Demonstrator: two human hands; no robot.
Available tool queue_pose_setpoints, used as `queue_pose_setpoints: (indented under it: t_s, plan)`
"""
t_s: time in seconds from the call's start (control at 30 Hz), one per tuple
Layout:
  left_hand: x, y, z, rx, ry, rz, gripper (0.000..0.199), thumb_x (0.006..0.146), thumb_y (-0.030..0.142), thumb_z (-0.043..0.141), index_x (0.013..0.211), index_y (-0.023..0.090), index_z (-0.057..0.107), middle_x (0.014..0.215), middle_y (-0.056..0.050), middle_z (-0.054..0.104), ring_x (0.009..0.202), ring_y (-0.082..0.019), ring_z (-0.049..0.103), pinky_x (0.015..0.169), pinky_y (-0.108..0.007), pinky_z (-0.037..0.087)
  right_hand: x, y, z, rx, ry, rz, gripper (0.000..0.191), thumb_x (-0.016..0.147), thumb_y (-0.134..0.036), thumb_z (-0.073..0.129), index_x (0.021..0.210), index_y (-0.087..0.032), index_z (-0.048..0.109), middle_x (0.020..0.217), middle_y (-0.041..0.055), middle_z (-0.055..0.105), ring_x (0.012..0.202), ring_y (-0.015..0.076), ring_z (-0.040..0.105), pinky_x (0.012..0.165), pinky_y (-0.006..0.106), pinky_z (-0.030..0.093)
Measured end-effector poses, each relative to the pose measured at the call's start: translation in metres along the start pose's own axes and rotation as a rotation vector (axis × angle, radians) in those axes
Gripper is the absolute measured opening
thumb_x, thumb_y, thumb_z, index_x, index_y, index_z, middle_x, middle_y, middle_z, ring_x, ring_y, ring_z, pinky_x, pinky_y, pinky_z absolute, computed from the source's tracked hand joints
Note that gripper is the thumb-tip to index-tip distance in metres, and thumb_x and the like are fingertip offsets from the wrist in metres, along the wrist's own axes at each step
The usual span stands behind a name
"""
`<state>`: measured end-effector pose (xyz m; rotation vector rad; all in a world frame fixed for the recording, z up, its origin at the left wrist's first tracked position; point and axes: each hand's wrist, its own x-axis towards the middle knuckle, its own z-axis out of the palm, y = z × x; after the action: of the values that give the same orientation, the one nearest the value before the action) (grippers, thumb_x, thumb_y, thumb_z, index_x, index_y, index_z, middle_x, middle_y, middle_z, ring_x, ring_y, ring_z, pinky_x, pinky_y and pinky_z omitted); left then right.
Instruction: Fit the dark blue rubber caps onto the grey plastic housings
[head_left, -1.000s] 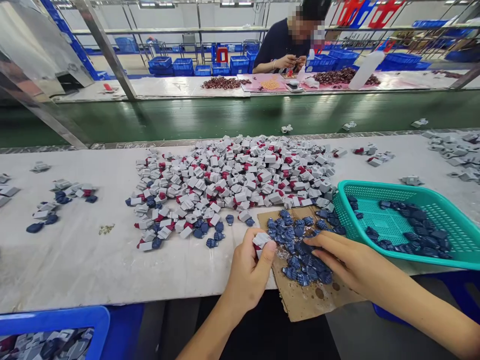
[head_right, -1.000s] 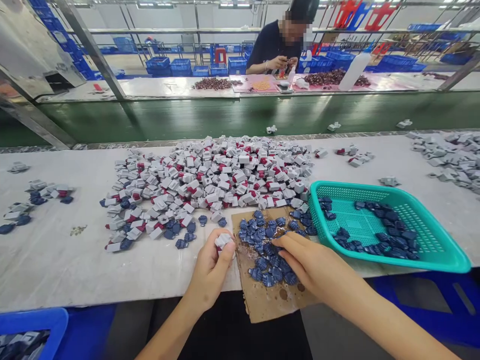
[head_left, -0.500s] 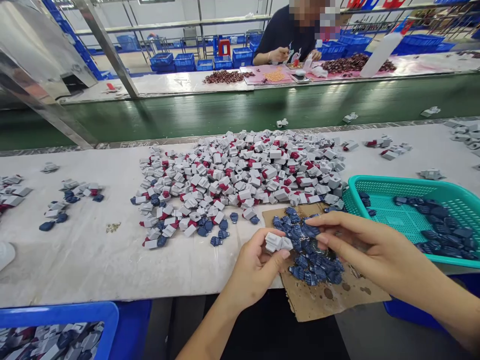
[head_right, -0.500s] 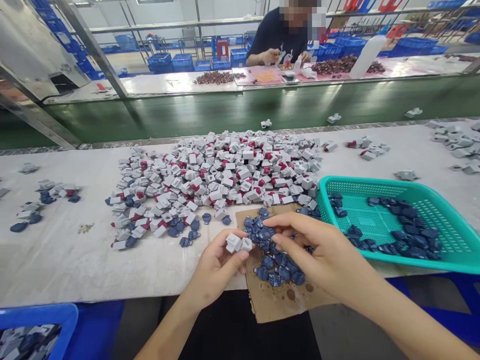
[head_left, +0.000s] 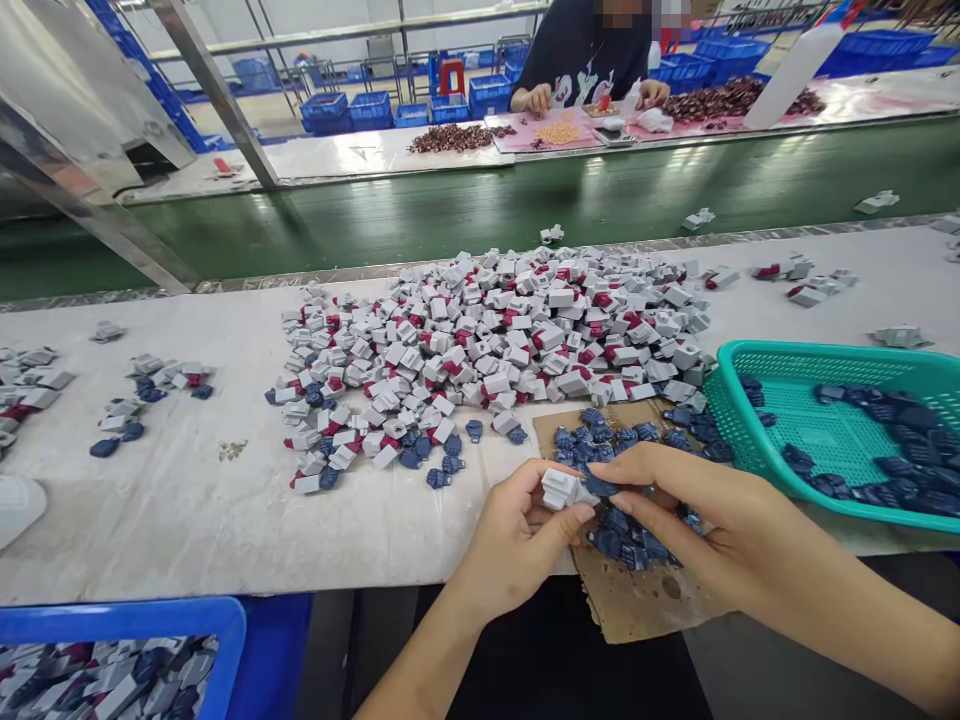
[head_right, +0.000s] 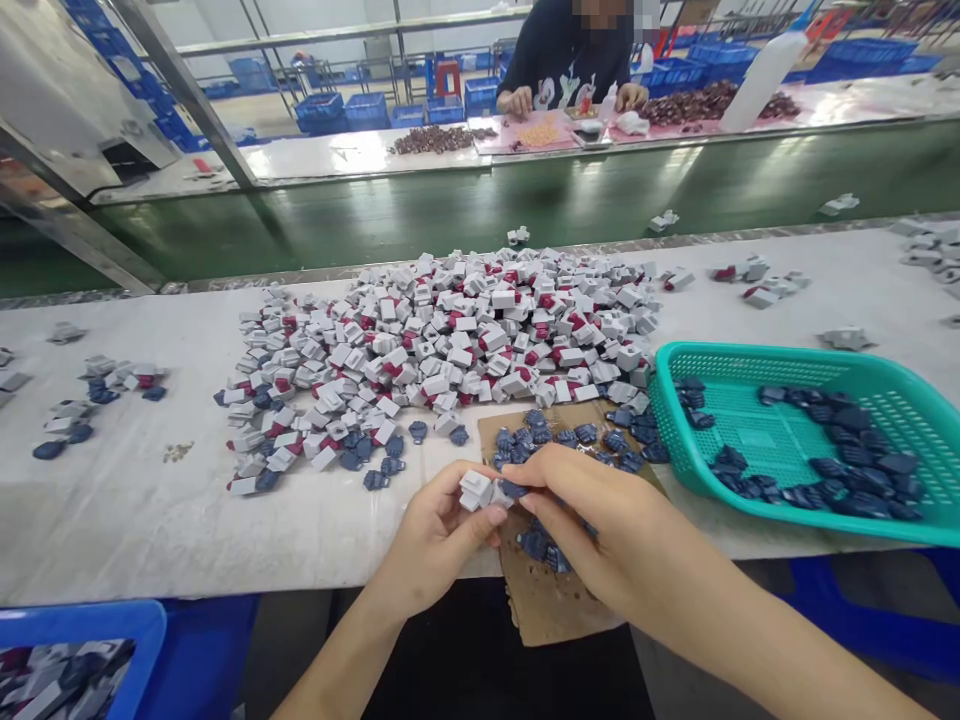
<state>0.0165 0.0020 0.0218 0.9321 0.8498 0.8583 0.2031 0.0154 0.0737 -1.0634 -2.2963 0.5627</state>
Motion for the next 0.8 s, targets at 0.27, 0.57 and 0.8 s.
queue_pose_setpoints:
  t_s: [0.27, 0.57, 0.8]
  plan:
    - [-0.004, 0.002, -0.001, 0.121, 0.010, -0.009, 0.021, 0.088, 0.033, 0.066, 0.095, 0.016, 0.059, 0.082, -0.001, 0.057, 0.075, -0.013, 0.052, 0.068, -0.023, 0.044, 0.004, 0.016, -0.006, 0.152, -0.255, 0.108, 0.020, 0.101, -0.024, 0.044, 0.102, -0.026, 0.064, 0.092, 0.0008, 0.068, 0.078, 0.0158, 0.064, 0.062, 0.023, 0.048]
    - [0.001, -0.003, 0.000, 0.161, 0.054, 0.037, 0.018, 0.087, 0.030, 0.065, 0.095, 0.015, 0.059, 0.085, -0.003, 0.060, 0.077, -0.015, 0.055, 0.070, -0.025, 0.046, 0.005, 0.023, 0.001, 0.267, -0.227, 0.189, 0.025, 0.098, -0.034, 0.047, 0.095, -0.022, 0.069, 0.082, 0.0045, 0.068, 0.066, 0.0165, 0.064, 0.056, 0.024, 0.048]
    - [-0.002, -0.003, 0.002, 0.166, 0.074, 0.123, 0.002, 0.091, 0.022, 0.047, 0.091, 0.020, 0.049, 0.069, 0.005, 0.039, 0.060, -0.010, 0.033, 0.056, -0.023, 0.029, 0.015, 0.010, 0.006, 0.552, 0.051, 0.479, 0.042, 0.086, -0.063, 0.063, 0.087, -0.022, 0.073, 0.077, 0.0046, 0.065, 0.070, 0.0179, 0.060, 0.060, 0.026, 0.049]
